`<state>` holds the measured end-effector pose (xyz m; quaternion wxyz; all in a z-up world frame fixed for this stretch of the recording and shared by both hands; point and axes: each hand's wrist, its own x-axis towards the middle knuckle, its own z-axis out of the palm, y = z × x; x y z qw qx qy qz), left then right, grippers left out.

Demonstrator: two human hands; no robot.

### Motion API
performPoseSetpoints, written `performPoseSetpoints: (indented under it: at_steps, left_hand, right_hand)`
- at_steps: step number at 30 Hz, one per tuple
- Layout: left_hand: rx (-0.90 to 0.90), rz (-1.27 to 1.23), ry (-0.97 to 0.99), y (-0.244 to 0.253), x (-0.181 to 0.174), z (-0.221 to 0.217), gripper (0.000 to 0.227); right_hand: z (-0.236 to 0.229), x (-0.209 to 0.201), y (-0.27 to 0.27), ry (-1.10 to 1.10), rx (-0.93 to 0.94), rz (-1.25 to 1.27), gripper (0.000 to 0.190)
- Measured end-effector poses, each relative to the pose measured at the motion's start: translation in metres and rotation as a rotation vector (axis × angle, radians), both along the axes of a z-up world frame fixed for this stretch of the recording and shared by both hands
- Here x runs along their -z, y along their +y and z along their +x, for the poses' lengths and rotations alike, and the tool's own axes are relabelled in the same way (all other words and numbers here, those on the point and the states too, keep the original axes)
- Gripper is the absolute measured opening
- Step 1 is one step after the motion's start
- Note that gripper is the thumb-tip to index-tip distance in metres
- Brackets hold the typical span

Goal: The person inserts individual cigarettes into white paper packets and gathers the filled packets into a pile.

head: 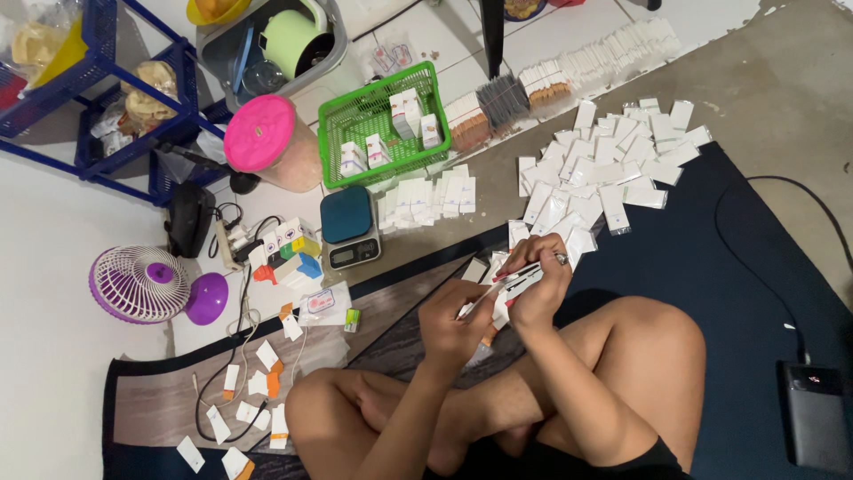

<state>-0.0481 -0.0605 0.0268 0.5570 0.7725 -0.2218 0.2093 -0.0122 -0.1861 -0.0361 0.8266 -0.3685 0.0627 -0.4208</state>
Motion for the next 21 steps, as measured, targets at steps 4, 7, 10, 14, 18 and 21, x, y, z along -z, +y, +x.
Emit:
performPoseSetpoints:
  at_steps: [4,7,10,14,18,21]
  left_hand:
    - [0.030,0.003,-0.006,-0.001,-0.003,-0.001,0.012]
    - [0.062,-0.036,-0.041,-0.003,-0.007,-0.001,0.010]
    - [0.061,-0.033,-0.067,-0.005,-0.006,0.000,0.009]
    - [0.056,-0.042,-0.082,-0.009,-0.004,-0.001,0.008]
    - [-0.019,0.000,-0.109,-0.017,0.002,-0.007,0.013]
    - [-0.055,0.097,-0.033,-0.018,0.013,-0.011,0.014]
  right_hand:
    - [-0.001,0.001,-0.001,-0.025,-0.006,0.014,0.037]
    - [-0.004,-0.008,-0.002,-0.015,0.013,0.008,0.038]
    - [-0.004,-0.011,-0.003,-0.030,0.030,0.009,0.037]
    - [-0.005,-0.016,-0.003,-0.040,0.031,0.013,0.037]
    - [-0.003,-0.017,-0.006,-0.036,0.004,0.097,0.045]
    - [0.001,-0.006,-0.009,-0.019,-0.021,0.132,0.049]
